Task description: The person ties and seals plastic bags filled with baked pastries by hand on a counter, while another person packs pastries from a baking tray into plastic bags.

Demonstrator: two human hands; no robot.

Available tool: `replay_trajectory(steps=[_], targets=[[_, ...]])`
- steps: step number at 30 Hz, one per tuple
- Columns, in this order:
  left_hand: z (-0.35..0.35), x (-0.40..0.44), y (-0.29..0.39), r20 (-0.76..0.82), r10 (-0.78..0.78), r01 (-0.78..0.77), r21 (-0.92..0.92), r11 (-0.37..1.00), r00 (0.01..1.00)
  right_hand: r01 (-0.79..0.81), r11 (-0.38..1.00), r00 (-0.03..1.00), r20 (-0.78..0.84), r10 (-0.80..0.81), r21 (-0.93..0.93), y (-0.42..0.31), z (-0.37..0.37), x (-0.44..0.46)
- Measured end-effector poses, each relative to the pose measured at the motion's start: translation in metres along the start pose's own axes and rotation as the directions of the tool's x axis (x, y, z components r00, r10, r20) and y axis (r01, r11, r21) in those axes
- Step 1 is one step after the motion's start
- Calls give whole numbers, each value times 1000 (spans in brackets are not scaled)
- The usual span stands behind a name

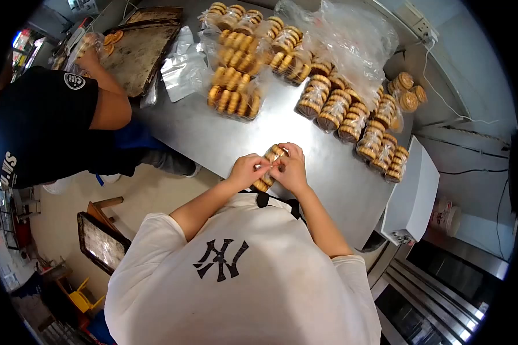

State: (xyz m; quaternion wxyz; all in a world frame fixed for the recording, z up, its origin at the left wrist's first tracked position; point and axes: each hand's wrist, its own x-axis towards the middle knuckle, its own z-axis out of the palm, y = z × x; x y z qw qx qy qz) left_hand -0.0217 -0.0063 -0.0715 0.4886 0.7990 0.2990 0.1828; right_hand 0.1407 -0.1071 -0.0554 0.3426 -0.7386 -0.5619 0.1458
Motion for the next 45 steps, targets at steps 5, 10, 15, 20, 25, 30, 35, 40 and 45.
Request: replay_trajectory(steps=[5, 10, 15, 20, 25, 30, 35, 40, 45], targets=[[-11, -12, -4, 98, -58, 57, 17, 998, 994, 137, 971, 989, -25, -145, -198, 3, -4, -3], [19, 10, -34, 246, -438, 500, -506, 703, 865, -340, 931, 877, -313, 365, 132, 15, 12, -30], [45, 51, 34, 703, -445, 831, -446, 332, 555, -661, 121, 642, 475, 602, 740, 33, 3, -33], [75, 61, 90, 808, -266, 830, -418, 370, 526, -515, 92, 594, 278, 755, 853, 78, -81, -82], [54, 63, 82, 680, -218, 490, -236, 839, 701, -633, 449, 381, -251, 890, 631, 168, -160, -162], [-19, 94, 21, -285, 31, -27, 20, 999, 958, -818, 453, 321, -372, 871, 355, 213, -204, -195], [-76, 162, 6, -503, -75, 46, -70, 996, 861, -817, 572, 453, -699, 554, -75, 230, -192, -189], [-73, 171, 35, -133, -162, 196, 297, 935, 978, -621, 780, 563, -736, 375, -78, 137, -180, -82], [-74, 124, 43, -181, 125, -9, 534, 846, 976, -118, 993, 926, -364, 103, -22, 38, -119, 57]])
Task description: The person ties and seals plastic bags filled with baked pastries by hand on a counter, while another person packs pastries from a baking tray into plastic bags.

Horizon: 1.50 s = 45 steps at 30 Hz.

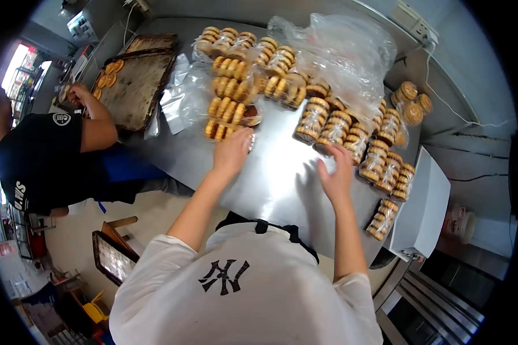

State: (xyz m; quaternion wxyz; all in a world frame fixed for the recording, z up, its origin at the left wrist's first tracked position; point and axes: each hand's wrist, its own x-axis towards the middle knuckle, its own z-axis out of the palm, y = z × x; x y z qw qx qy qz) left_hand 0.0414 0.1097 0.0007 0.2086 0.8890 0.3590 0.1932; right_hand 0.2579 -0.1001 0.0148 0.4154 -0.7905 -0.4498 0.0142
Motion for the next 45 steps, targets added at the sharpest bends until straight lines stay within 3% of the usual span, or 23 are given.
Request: replay_trajectory(steps=[3, 6, 8, 10, 11, 12, 14, 16, 20, 22, 23, 24, 25, 26, 28, 29, 30, 32, 35, 37, 40, 43, 45], targets=[[-23, -30, 19, 51, 13, -16, 68, 998, 999, 205, 958, 975, 50, -219, 201, -65, 74, 54], [-29, -60, 16, 166, 24, -48, 141, 989, 986, 435, 835, 828, 215, -518, 336, -128, 145, 80], [-33, -79, 14, 242, 37, -85, 193, 977, 970, 550, 763, 736, 235, -635, 341, -155, 184, 78], [-39, -97, 22, 101, 125, -125, -7, 992, 987, 753, 657, 626, 274, -730, 30, -161, 223, 68], [-47, -108, 29, 167, 84, -97, 69, 993, 982, 721, 693, 593, 518, -616, -1, -157, 233, 65], [-51, -117, 30, 171, 84, -96, 68, 993, 982, 717, 697, 595, 520, -613, 0, -156, 231, 69], [-57, -134, 31, 206, 83, -95, 48, 994, 975, 608, 794, 479, 800, -361, -5, -150, 213, 74], [-69, -146, 32, 312, 6, -33, 80, 996, 950, 359, 926, 719, 599, -351, 112, -124, 188, 64], [-80, -165, 30, 406, 33, -90, 122, 988, 913, 197, 979, 809, 554, -195, 57, -82, 127, 45], [-91, -163, 30, 424, 184, -145, -124, 982, 887, 169, 981, 807, 557, -196, 99, -66, 101, 33], [-92, -162, 32, 321, 247, -174, -237, 956, 914, 99, 978, 789, 585, -189, 183, -54, 92, 27], [-96, -157, 35, 325, 255, -180, -242, 953, 911, 25, 965, 772, 609, -185, 262, -45, 82, 22], [-102, -151, 39, 364, 303, -292, -87, 953, 881, -170, 930, 721, 685, -109, 327, -39, 72, 16], [-104, -147, 42, 409, 344, -404, 67, 912, 845, -175, 930, 728, 678, -99, 324, -35, 65, 11], [-97, -145, 38, 361, 361, -440, 163, 883, 860, -641, 620, 570, 822, -11, 453, -36, 47, 4], [-92, -144, 35, 194, 389, -417, 129, 900, 901, -716, 445, 601, 799, 2, 538, -37, 38, -1], [-87, -142, 33, 23, 397, -398, 88, 913, 917, -713, 442, 609, 793, 6, 544, -41, 31, -5], [-80, -140, 34, 6, 368, -368, 3, 930, 930, -626, 608, 709, 681, 183, 489, -50, 23, -11], [-70, -144, 51, 259, 124, -69, -211, 975, 958, -395, 853, 819, 551, 159, 341, -79, 19, -21], [-52, -141, 77, 397, 143, 83, -500, 862, 907, -268, 918, 812, 581, 51, 293, -101, 19, -29], [-33, -136, 102, 636, 148, 349, -586, 732, 757, -263, 911, 756, 655, -9, 316, -118, 7, -36], [-9, -132, 84, 560, 36, 419, -659, 625, 827, -280, 876, 868, 494, 56, 392, -87, 6, -50], [-5, -127, 71, 245, 131, 4, -483, 876, 961, -277, 889, 872, 484, 72, 365, -72, 4, -63]])
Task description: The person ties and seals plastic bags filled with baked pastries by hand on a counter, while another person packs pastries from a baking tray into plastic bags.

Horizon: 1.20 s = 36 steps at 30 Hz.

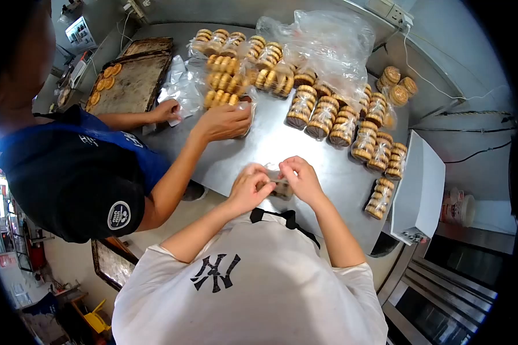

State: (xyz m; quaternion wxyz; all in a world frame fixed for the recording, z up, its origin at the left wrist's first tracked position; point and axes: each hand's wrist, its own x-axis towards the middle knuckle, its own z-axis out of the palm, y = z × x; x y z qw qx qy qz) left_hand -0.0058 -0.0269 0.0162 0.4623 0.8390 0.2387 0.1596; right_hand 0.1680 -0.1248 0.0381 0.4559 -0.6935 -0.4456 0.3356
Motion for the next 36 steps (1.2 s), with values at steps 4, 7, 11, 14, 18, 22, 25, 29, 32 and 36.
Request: replay_trajectory(steps=[4, 7, 11, 14, 18, 22, 25, 29, 32, 36], targets=[[6, 4, -1, 27, 71, -66, -161, 985, 997, 48, 997, 996, -74, -43, 58, 17, 12, -13], [-10, 16, 9, 456, -19, 137, -228, 964, 890, 14, 985, 990, -142, 10, 170, 35, 14, -15], [-15, 25, -13, 673, -24, 530, -559, 637, 739, -39, 949, 974, -200, 106, 312, 32, 25, -36], [-4, 32, -39, 575, -226, 588, -586, 557, 787, 287, 940, 942, -125, -312, -184, 13, 17, -42], [-4, 25, -3, 207, -220, 198, 123, 973, 953, 499, 686, 824, 44, -566, -530, 19, 16, -36], [3, 25, -22, 69, 527, -508, 397, 764, 847, 313, 805, 903, -106, -417, -504, 29, 26, -5], [-3, 25, -18, 112, 566, -555, 420, 718, 817, 393, 734, 911, 123, -395, -555, 39, 28, 15], [-4, 24, -33, 111, 550, -528, 485, 697, 828, 118, 582, 992, 123, -31, -805, 39, 34, 18], [-1, 26, -33, 75, 596, -560, 454, 693, 799, 159, 754, 952, -105, -289, -638, 38, 34, 18], [1, 27, -34, 55, 631, -586, 439, 681, 774, 184, 657, 946, -51, -321, -731, 47, 35, 15]])
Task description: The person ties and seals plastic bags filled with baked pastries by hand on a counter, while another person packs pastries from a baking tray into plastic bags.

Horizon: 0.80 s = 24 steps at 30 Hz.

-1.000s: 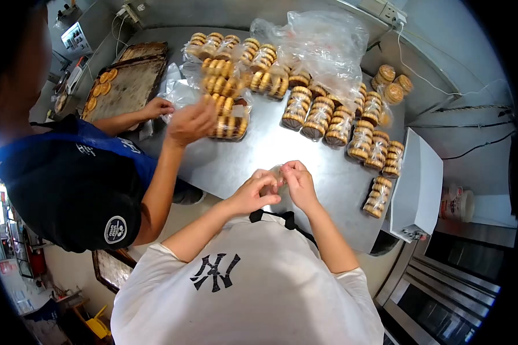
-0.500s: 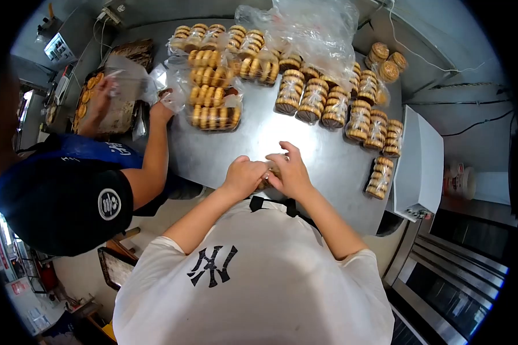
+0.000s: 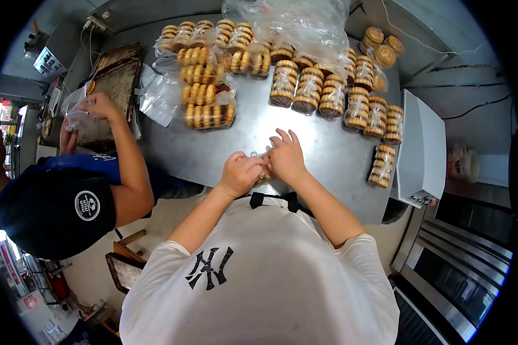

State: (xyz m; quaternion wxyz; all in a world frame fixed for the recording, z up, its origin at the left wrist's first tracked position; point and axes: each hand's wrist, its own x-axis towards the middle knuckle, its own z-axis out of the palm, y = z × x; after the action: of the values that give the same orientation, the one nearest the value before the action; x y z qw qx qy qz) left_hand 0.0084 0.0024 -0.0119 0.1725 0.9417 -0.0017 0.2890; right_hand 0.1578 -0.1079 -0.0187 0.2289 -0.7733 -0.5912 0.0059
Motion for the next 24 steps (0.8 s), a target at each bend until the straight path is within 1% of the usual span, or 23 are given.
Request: replay_trajectory(steps=[1, 2, 3, 4, 6, 7, 8, 9, 11, 12, 13, 14, 15, 16, 17, 19, 20, 21, 23, 24], targets=[[0, 0, -2, -11, -11, 11, -22, 1000, 1000, -56, 998, 984, 168, 59, -21, 0, -4, -1], [-1, 0, -3, -8, -10, 10, -22, 1000, 1000, -107, 993, 937, 329, 118, -51, 1, -7, -1], [-4, 4, -2, -30, -25, 25, -16, 1000, 999, -109, 993, 938, 327, 119, -50, 3, -9, -4], [-6, 7, -2, -53, -41, 41, -10, 999, 998, -138, 986, 959, 263, 108, 99, 5, -12, -8], [-7, 3, -6, -63, -48, 48, 1, 999, 997, -153, 957, 975, 197, 104, 249, 14, -10, -10], [-7, 2, -7, -71, -54, 55, 9, 998, 996, -315, 793, 936, 310, 167, 522, 22, -2, -7], [-7, 0, -6, -67, -54, 55, 8, 998, 996, -462, 527, 882, 434, 186, 714, 26, 4, -6], [-6, 1, -6, -76, -43, 45, 28, 999, 996, -464, 524, 881, 433, 190, 714, 22, 10, -7], [-6, 3, -5, -79, -33, 36, 45, 998, 996, -433, 558, 899, 295, 324, 708, 6, 21, -3], [-7, 3, -7, -79, 27, -24, 40, 999, 997, -446, 563, 895, 350, 275, 696, 2, 23, -2], [-8, 4, -10, -75, 85, -83, 35, 996, 993, -449, 556, 894, 353, 277, 700, -1, 26, -3], [-10, 2, -13, -68, 85, -82, 35, 996, 994, -426, 640, 904, 288, 315, 639, -3, 29, -3], [-12, 2, -17, -59, 133, -131, 34, 991, 989, -404, 718, 914, 218, 343, 566, -5, 29, -1], [-13, 1, -20, -54, 179, -178, 33, 984, 982, -427, 735, 903, 204, 378, 527, -4, 27, 0], [-12, -1, -20, -61, 178, -176, 37, 984, 982, -421, 740, 906, 202, 372, 524, -3, 26, -2], [-13, 1, -21, -46, 259, -260, -2, 966, 965, -382, 809, 924, 206, 322, 447, -3, 18, -1], [-14, 3, -20, -47, 255, -255, -1, 967, 966, -368, 755, 928, 256, 269, 542, 0, 23, 0], [-17, 6, -19, -56, 267, -268, -3, 964, 962, -367, 756, 929, 258, 266, 542, -1, 25, 2], [-16, 4, -21, -62, 279, -280, -4, 960, 958, -428, 518, 902, 311, 301, 741, -1, 29, 4], [-13, 1, -22, -70, 229, -232, -47, 971, 971, -428, 518, 902, 312, 300, 740, -2, 27, 3]])
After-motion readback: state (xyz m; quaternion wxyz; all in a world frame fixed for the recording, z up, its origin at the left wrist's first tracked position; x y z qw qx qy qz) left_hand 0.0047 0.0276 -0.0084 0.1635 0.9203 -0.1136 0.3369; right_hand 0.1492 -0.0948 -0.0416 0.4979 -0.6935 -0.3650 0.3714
